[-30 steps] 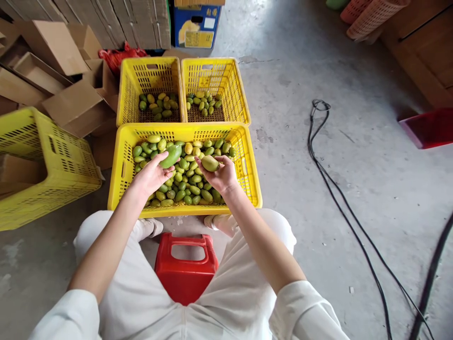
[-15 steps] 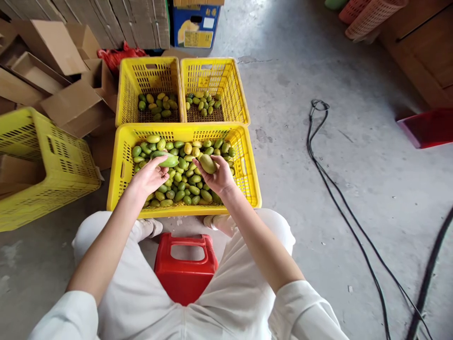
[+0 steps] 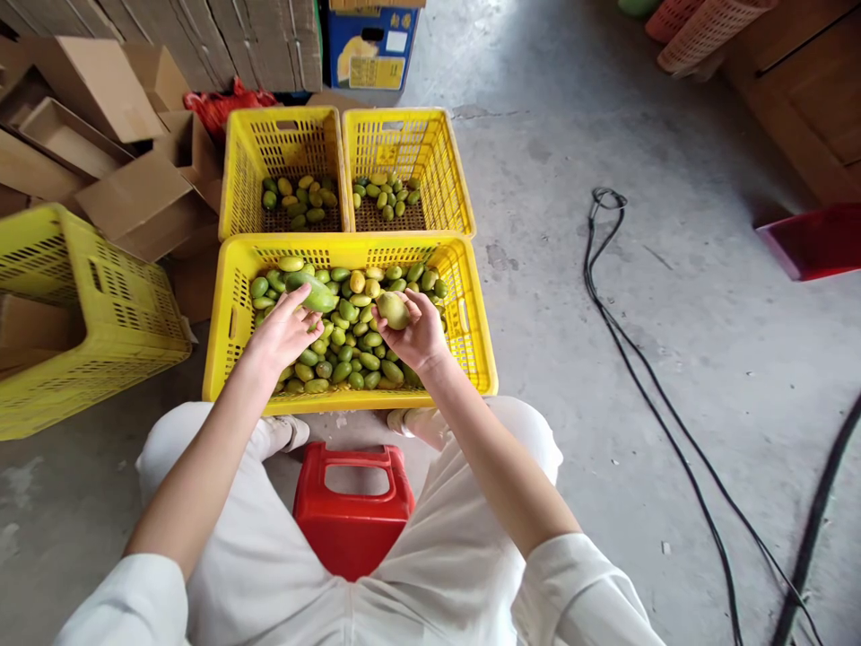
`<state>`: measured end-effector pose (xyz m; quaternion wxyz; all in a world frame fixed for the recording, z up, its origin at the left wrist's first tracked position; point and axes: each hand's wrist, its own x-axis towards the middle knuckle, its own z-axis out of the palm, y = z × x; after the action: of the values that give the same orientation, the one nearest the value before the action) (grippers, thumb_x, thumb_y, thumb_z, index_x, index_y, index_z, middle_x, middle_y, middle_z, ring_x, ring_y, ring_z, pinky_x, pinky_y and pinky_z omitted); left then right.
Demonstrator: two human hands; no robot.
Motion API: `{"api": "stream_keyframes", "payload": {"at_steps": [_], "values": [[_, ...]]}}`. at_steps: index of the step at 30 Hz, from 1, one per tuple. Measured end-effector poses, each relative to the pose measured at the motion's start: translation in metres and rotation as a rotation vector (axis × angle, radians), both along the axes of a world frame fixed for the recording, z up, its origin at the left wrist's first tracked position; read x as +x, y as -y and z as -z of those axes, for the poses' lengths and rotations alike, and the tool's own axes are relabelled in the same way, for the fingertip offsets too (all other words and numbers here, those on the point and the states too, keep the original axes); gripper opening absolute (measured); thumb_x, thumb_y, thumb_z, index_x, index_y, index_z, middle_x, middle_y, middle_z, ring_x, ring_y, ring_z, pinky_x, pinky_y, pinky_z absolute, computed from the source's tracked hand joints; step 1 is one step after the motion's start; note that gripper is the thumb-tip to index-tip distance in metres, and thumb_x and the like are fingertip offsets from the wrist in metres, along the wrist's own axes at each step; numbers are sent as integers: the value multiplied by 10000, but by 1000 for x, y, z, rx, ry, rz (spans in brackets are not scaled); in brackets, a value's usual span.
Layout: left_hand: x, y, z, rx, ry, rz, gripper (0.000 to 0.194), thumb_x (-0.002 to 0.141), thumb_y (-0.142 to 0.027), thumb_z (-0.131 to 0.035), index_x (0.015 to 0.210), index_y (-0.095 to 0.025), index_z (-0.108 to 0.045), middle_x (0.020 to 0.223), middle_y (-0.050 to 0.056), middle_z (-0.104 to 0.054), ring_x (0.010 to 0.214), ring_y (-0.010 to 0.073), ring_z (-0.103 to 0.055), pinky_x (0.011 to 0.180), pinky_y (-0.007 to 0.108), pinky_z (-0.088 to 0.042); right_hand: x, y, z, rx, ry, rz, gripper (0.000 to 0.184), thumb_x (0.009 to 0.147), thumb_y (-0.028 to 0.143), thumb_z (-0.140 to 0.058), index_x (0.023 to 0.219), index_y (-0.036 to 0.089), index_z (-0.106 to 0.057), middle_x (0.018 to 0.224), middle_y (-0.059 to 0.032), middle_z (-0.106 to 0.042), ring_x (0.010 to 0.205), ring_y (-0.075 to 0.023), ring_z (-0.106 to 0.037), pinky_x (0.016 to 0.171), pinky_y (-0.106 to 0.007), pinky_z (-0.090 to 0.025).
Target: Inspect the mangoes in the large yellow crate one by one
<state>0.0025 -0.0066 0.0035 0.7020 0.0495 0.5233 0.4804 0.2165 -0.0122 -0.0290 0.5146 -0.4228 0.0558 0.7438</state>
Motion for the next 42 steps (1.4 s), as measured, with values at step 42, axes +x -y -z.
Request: {"api": "stream_keyframes", "payload": {"at_steps": [42], "values": [[7,8,-7,22,26,237,518,802,-133,-735,1310,-234,-726,1041,87,-801,926,249,-781,823,346,-619,-6,-2,3,61,73,-143,386,1134,554,-505,1104,250,-741,730,15,-671,644,-163,-656,527,-217,-513]]}}
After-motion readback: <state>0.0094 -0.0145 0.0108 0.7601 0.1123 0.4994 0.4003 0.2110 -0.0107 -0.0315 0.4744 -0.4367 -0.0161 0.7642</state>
